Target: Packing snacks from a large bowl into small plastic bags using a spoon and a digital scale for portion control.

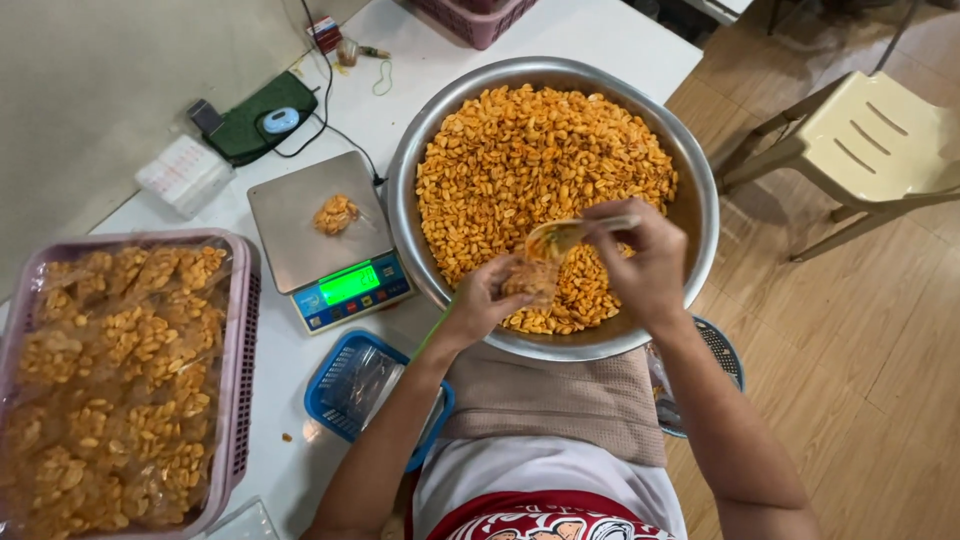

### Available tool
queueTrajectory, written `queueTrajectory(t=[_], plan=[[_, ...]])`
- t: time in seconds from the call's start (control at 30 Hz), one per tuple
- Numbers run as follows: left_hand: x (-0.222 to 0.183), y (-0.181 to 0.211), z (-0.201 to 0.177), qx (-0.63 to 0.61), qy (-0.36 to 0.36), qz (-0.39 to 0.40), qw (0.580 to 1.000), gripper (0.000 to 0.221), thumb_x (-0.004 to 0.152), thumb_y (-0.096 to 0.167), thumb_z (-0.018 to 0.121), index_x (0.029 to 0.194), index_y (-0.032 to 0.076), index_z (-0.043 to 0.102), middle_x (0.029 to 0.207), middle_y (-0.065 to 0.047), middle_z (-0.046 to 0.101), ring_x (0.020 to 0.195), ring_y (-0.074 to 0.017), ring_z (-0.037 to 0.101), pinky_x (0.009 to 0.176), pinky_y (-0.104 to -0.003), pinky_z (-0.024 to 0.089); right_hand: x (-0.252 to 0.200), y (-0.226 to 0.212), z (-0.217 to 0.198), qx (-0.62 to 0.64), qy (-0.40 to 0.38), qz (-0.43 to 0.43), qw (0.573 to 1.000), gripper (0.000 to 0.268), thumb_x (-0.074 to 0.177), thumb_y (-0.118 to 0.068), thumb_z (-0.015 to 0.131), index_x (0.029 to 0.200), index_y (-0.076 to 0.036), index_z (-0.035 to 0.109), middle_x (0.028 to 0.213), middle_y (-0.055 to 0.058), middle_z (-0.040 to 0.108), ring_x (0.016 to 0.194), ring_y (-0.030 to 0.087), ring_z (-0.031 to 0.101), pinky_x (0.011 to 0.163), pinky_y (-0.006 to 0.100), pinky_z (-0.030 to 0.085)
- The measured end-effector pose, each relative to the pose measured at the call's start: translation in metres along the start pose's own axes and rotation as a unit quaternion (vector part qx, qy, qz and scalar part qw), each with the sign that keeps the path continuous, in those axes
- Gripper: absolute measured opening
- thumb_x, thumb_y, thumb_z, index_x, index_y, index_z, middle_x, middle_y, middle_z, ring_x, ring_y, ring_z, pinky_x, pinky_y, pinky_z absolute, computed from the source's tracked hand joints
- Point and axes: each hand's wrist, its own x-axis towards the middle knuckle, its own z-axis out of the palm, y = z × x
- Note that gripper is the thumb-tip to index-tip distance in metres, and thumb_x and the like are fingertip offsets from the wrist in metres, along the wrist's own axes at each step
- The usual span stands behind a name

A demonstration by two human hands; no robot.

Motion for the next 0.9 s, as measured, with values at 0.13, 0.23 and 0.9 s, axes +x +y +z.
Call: queueTrajectory(t=[0.13, 0.23, 0.9], plan=[[-0.003, -0.003, 0.004, 0.008, 0.056, 0.009, 0.998, 0.030, 0.093, 0.012, 0.080, 0.121, 0.006, 0.071, 0.085, -0.014, 0.078, 0.065, -0.0113, 0.070, 0.055, -0.024, 0.053, 0.002, -0.002, -0.011, 0.115, 0.044, 0.136, 0.983, 0.008, 0.100, -0.002, 0.073, 0.108, 0.001, 0.072, 0.100, 0.016, 0.072, 0.090, 0.021, 0.070, 0.076, 0.037, 0.063], [-0.003, 0.006, -0.006, 0.005, 0.132, 0.061, 0.989, 0.012, 0.094, 0.013, 0.076, 0.105, 0.007, 0.075, 0.081, -0.009, 0.076, 0.070, -0.0086, 0.065, 0.063, -0.025, 0.053, -0.007, 0.016, -0.018, 0.094, 0.046, 0.168, 0.980, 0.008, 0.103, -0.007, 0.075, 0.108, -0.001, 0.073, 0.101, 0.014, 0.071, 0.091, 0.017, 0.068, 0.075, 0.034, 0.062], [-0.010, -0.032, -0.222, 0.596, 0.410, 0.312, 0.616, 0.008, 0.090, 0.020, 0.083, 0.091, 0.014, 0.078, 0.129, -0.006, 0.070, 0.133, -0.0396, 0.055, 0.113, -0.058, 0.039, -0.087, 0.103, 0.024, -0.216, -0.048, 0.052, 0.974, 0.004, 0.093, -0.015, 0.080, 0.097, -0.014, 0.079, 0.093, 0.005, 0.075, 0.090, 0.030, 0.073, 0.077, 0.039, 0.059]])
